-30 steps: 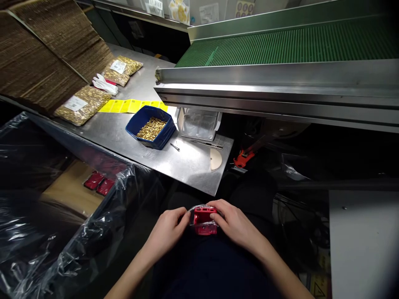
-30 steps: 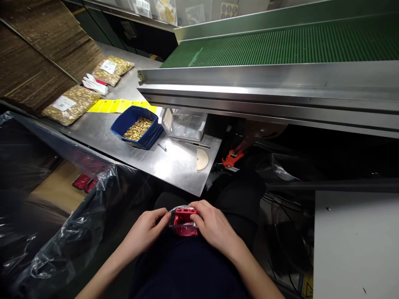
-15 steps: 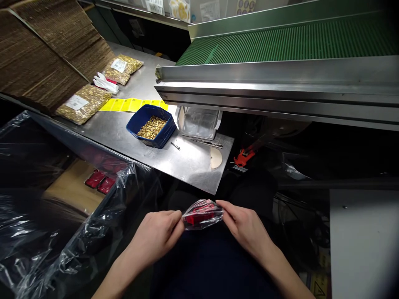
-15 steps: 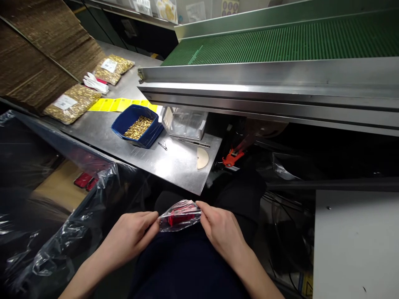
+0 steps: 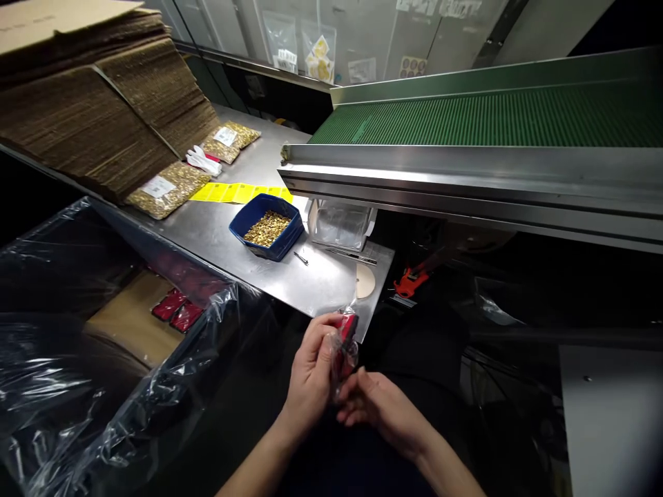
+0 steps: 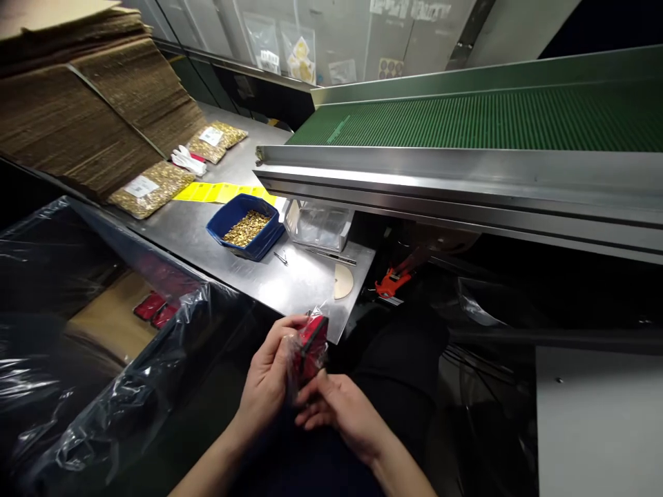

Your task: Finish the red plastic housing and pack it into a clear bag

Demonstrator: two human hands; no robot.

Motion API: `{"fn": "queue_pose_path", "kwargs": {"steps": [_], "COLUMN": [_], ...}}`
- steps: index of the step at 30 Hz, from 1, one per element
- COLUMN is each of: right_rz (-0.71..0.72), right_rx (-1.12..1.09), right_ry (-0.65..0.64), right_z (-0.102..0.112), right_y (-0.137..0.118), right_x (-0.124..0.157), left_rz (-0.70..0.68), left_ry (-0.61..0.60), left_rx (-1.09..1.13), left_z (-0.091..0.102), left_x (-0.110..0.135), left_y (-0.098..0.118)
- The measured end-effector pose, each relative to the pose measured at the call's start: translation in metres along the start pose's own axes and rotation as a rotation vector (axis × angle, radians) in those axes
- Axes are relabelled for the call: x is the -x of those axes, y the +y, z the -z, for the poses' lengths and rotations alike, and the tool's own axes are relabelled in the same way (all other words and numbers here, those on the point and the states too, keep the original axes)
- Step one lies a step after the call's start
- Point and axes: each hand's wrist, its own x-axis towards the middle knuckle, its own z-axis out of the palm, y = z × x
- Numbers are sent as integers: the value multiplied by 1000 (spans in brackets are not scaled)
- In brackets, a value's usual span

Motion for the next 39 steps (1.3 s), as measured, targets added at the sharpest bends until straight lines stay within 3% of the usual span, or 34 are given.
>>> {"fn": "queue_pose_path", "kwargs": {"steps": [2, 4, 7, 10, 14, 16, 18, 22, 25, 28, 31, 33, 36, 39], "right_rz": [-11, 13, 155, 269, 286, 287, 311, 313, 265, 237, 204, 184, 189, 275], "right_rx": [-108, -177, -246, -151, 116, 217, 328, 511, 632, 754, 801, 846, 999, 1209], "right_ry": [74, 66, 131, 250, 434, 511, 501, 328, 286, 169, -44, -49, 95, 156], "right_z": [8, 13, 13, 13, 21, 23, 20, -3, -18, -18, -8, -6, -15, -23], "right_y": [2, 2, 2, -3, -15, -22, -27, -29, -23, -16, -18, -26, -43, -50], "right_x": [-2, -2, -6, -11, -16, -17, -20, -29, -33, -34, -42, -55, -84, -117], "left_rz": [109, 228, 348, 364, 288, 165, -11, -235, -204, -90, -25, -36, -122, -69], "left_ry": [10, 11, -28, 25, 358, 419, 283, -180, -130, -15, 73, 204, 491, 675], "left_rx": [244, 464, 592, 437, 79, -158, -409, -699, -674, -586, -539, -578, -841, -1184], "left_z": [-4, -6, -2, 18, 63, 78, 80, 56, 43, 56, 95, 135, 214, 308], "left_x": [-3, -6, -8, -8, -2, 4, 10, 21, 22, 26, 35, 37, 17, -27], "left_y": [0, -1, -7, -27, -47, -43, -34, -23, -25, -17, 12, 38, 70, 75]}}
